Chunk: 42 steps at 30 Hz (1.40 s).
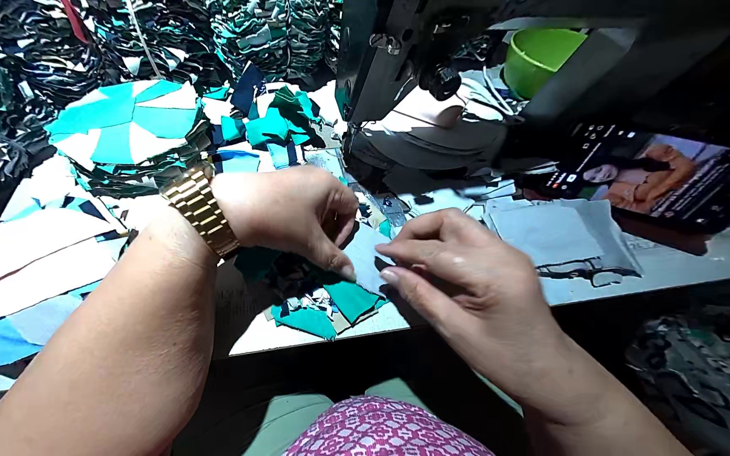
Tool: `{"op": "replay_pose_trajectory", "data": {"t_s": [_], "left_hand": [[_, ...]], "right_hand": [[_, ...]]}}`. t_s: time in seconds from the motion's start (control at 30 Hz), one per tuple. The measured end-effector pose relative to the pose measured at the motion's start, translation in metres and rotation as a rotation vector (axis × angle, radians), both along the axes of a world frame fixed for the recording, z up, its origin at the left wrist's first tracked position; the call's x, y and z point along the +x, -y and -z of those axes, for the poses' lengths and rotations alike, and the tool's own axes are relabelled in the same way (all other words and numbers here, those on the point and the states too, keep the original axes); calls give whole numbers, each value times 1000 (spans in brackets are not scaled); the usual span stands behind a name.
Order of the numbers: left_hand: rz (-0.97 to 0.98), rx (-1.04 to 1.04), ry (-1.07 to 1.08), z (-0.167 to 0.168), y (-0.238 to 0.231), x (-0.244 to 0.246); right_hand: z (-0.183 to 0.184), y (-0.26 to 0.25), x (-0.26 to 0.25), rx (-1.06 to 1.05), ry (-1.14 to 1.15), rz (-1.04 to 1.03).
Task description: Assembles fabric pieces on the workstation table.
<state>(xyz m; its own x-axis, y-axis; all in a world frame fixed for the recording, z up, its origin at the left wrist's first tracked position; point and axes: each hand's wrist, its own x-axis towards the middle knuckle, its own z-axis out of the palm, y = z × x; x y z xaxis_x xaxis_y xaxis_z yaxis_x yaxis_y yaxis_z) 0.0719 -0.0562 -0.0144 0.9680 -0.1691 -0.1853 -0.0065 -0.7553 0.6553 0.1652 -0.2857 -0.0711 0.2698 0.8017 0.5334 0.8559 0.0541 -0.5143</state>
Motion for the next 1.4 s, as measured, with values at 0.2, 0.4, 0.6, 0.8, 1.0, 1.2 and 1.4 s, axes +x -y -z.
{"op": "replay_pose_trajectory", "data": {"t_s": [0.2, 0.4, 0.6, 0.8, 1.0, 1.2, 1.4], "left_hand": [[9, 171, -140, -6, 6, 0], [-53, -202, 99, -1, -21, -2], [-318, -529, 100, 5, -19, 5], [-546, -824, 50, 10, -6, 12], [-630, -972, 254, 22, 14, 20], [-687, -1066, 243, 21, 22, 20], [-581, -1096, 214, 14, 11, 15]], "right_hand": [[10, -5, 0, -154, 119, -49], [-7, -14, 3, -62, 79, -75], [13, -29, -3, -96, 103, -157], [6, -26, 6, -44, -175, -182], [-10, -39, -14, 39, -559, -144], [-16, -49, -7, 121, -650, -55], [-18, -38, 25, 143, -665, 71]]}}
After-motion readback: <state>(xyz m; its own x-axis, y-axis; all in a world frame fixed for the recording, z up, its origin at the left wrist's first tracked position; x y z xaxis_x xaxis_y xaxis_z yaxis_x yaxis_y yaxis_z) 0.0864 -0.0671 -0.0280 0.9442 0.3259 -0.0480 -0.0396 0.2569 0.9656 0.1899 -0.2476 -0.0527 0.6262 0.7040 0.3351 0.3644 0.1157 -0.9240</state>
